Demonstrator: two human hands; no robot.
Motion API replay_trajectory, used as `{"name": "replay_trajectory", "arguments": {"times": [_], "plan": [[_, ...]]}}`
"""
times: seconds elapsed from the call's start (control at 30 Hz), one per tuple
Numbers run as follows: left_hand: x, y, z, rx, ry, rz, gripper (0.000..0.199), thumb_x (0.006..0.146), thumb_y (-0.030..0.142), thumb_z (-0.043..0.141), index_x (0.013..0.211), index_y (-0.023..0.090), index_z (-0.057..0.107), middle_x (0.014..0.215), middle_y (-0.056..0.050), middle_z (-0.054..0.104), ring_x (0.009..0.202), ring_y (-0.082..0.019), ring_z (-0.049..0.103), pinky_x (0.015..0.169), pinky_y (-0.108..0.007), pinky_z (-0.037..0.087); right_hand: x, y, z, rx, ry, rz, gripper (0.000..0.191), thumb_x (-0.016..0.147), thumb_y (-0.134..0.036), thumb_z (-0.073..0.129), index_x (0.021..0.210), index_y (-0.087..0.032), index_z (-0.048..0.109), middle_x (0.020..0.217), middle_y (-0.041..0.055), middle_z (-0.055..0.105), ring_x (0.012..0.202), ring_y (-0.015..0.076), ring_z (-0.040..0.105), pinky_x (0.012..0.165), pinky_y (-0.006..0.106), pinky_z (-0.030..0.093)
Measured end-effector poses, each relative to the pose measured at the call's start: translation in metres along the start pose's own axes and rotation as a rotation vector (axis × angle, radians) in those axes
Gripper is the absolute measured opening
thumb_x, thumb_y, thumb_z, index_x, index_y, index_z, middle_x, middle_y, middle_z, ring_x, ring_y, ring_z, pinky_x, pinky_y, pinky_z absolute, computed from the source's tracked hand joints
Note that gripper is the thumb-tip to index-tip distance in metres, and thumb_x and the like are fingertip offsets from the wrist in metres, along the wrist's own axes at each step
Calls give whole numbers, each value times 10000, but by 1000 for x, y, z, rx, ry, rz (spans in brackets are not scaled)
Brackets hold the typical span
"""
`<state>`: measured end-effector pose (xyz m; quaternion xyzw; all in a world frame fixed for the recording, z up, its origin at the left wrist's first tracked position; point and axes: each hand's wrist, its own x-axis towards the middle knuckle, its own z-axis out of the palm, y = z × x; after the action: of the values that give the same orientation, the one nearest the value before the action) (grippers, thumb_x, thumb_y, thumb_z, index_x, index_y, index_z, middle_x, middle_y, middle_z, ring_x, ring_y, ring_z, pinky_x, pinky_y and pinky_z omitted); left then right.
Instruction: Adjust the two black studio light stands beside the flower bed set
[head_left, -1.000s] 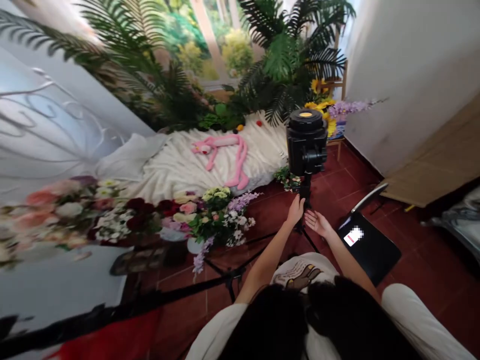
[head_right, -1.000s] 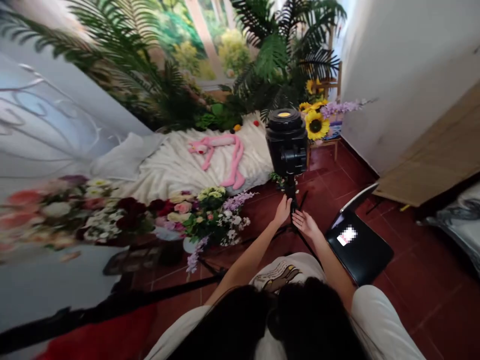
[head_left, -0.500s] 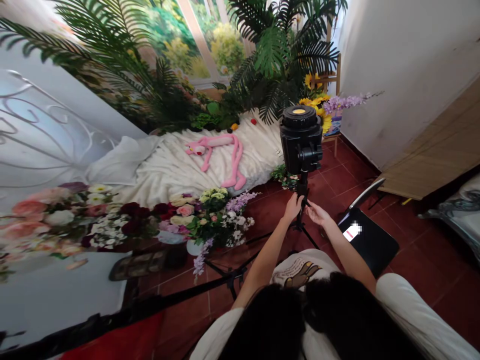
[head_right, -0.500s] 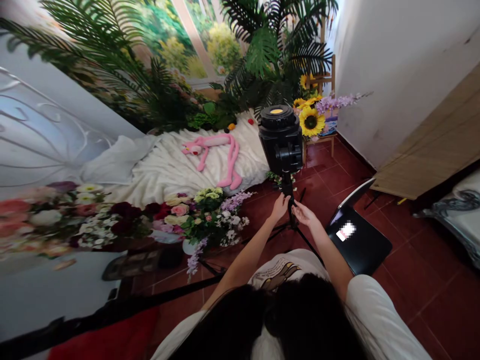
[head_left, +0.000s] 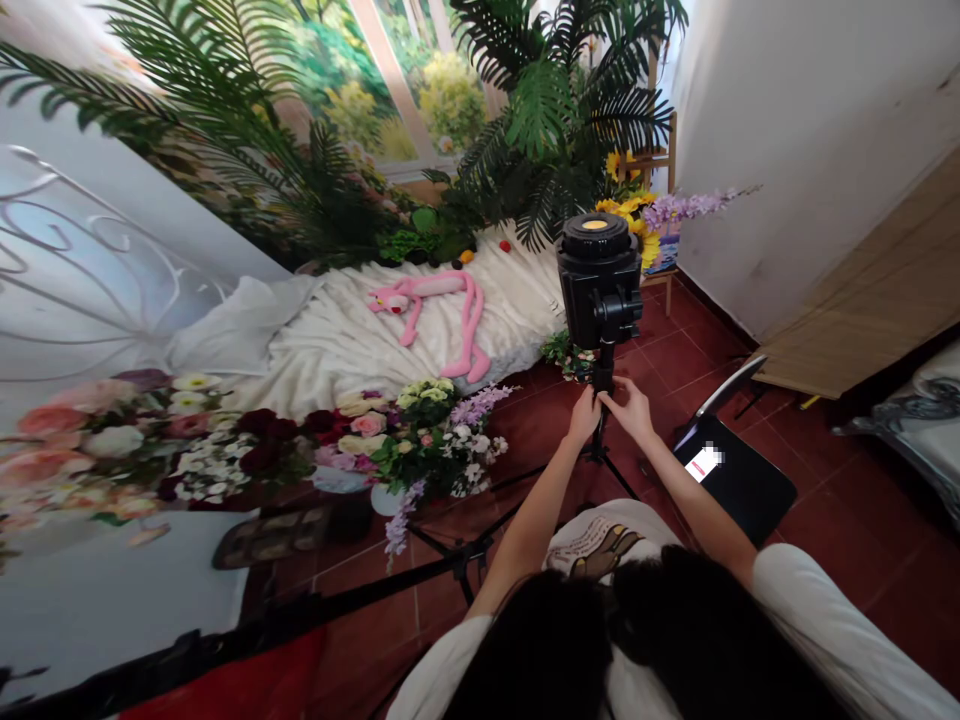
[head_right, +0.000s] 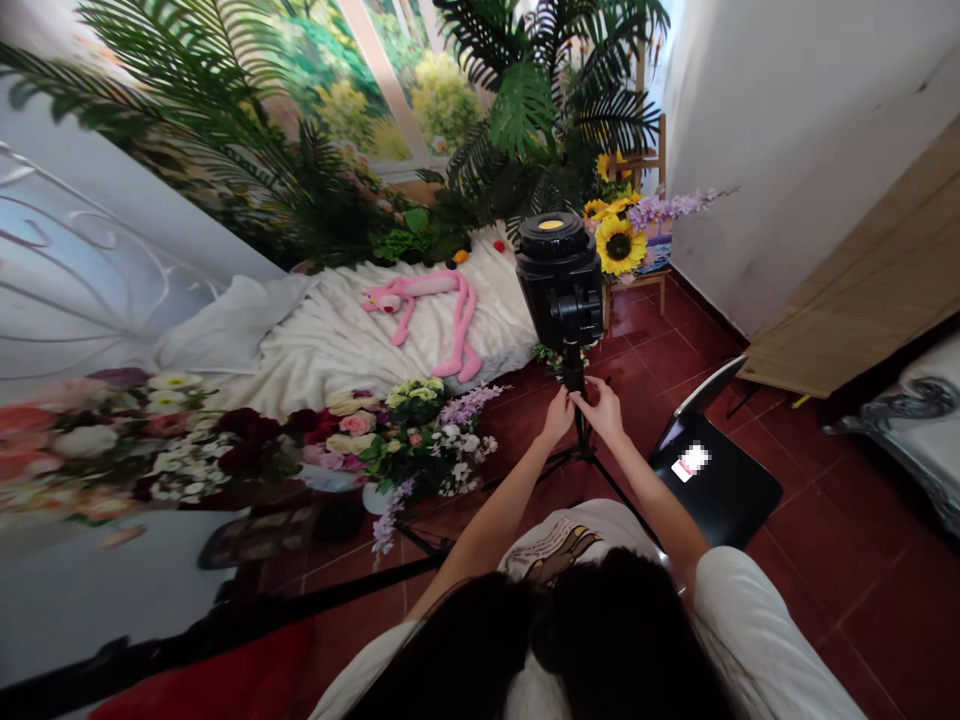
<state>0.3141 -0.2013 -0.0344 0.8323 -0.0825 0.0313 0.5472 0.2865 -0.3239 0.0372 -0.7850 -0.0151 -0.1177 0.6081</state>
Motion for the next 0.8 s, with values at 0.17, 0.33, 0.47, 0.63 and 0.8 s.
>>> {"name": "replay_trajectory", "arguments": {"times": [0.17, 0.33, 0.47, 0.63, 0.8], "plan": [[-1, 4, -1, -2, -1, -55, 370, 912, 286, 388, 1249, 161, 474, 1202, -124, 603, 1075, -202, 595, 946, -360, 453, 23, -12, 17, -49, 7, 29, 293, 685, -295, 700, 956, -224, 614, 922, 44, 695, 878, 225, 651, 802, 340, 519], [-2, 13, -4, 6, 0, -19, 467, 910, 407, 401, 1332, 209, 403, 1316, -97, 534, 1165, -211, 547, 997, -383, 424, 45, -57, 2, 10, -14, -92, 326, 692, -285, 713, 1000, -227, 624, 955, 20, 696, 913, 212, 653, 821, 324, 531], [-3, 14, -2, 13, 45, -17, 459, 920, 423, 364, 1321, 206, 420, 1291, -101, 553, 1144, -217, 561, 989, -391, 429, 58, -94, -2, 48, 22, -178, 369, 714, -305, 701, 1058, -203, 617, 1013, 33, 680, 977, 216, 637, 917, 349, 495], [-3, 12, 0, 26, 68, -9, 433, 920, 415, 371, 1297, 217, 448, 1277, -88, 566, 1138, -223, 567, 973, -388, 439, 48, -98, 9, 145, 84, -180, 471, 763, -355, 656, 1192, -199, 539, 1131, 66, 634, 1062, 218, 600, 992, 380, 452], [-3, 11, -1, 36, 53, -2, 431, 923, 400, 371, 1306, 215, 441, 1289, -83, 560, 1162, -212, 551, 979, -366, 436, 8, -59, -4, 61, 21, -175, 462, 781, -344, 642, 1210, -227, 518, 1228, 74, 573, 1155, 220, 533, 1064, 390, 375]]}}
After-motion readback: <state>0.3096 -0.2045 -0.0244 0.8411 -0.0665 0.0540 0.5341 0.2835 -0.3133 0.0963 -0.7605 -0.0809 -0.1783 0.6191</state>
